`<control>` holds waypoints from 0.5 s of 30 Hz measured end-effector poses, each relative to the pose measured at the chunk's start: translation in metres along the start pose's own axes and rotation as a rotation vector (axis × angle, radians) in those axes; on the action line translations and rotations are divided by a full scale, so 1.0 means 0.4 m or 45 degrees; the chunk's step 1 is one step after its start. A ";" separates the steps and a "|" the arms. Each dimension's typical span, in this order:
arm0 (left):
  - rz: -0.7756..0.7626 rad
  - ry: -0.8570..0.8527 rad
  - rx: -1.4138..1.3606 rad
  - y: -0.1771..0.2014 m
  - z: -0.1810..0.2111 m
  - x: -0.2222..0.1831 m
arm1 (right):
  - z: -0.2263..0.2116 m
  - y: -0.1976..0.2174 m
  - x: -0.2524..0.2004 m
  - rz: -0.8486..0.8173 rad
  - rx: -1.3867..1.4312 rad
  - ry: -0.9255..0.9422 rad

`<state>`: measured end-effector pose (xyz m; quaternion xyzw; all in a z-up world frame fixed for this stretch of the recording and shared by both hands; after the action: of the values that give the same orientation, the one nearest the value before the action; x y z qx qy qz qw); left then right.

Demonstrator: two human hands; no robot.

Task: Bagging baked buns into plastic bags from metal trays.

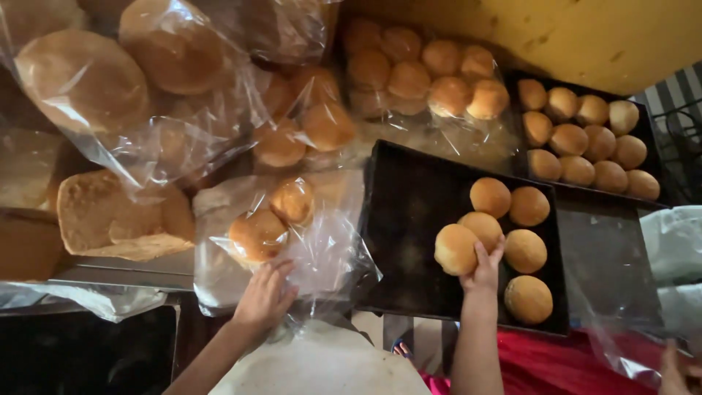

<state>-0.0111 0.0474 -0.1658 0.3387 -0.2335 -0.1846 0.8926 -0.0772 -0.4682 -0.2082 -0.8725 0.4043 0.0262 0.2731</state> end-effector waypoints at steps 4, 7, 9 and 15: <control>0.034 -0.011 0.067 -0.004 -0.066 0.027 | -0.014 -0.030 -0.077 -0.041 -0.089 0.045; 0.044 -0.014 0.047 0.004 -0.095 0.074 | -0.026 -0.099 -0.179 -0.307 -0.199 0.111; 0.033 0.005 0.024 0.012 -0.096 0.095 | -0.027 -0.150 -0.253 -0.503 -0.248 0.147; -0.020 0.009 -0.238 0.035 -0.003 0.070 | 0.092 -0.165 -0.370 -0.819 -0.546 -0.118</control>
<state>0.0149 0.0441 -0.1489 0.2563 -0.2093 -0.2116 0.9196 -0.1225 -0.3130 -0.1698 -0.9899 0.0828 0.0626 0.0969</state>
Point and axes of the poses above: each hand's wrist, its own x-axis towards the middle knuckle, its own y-axis out of the back of the hand, z = x × y, the point moved 6 cm from there along x, towards the middle knuckle, and after that the axes turned 4 degrees about x, right-handed, at the moved point
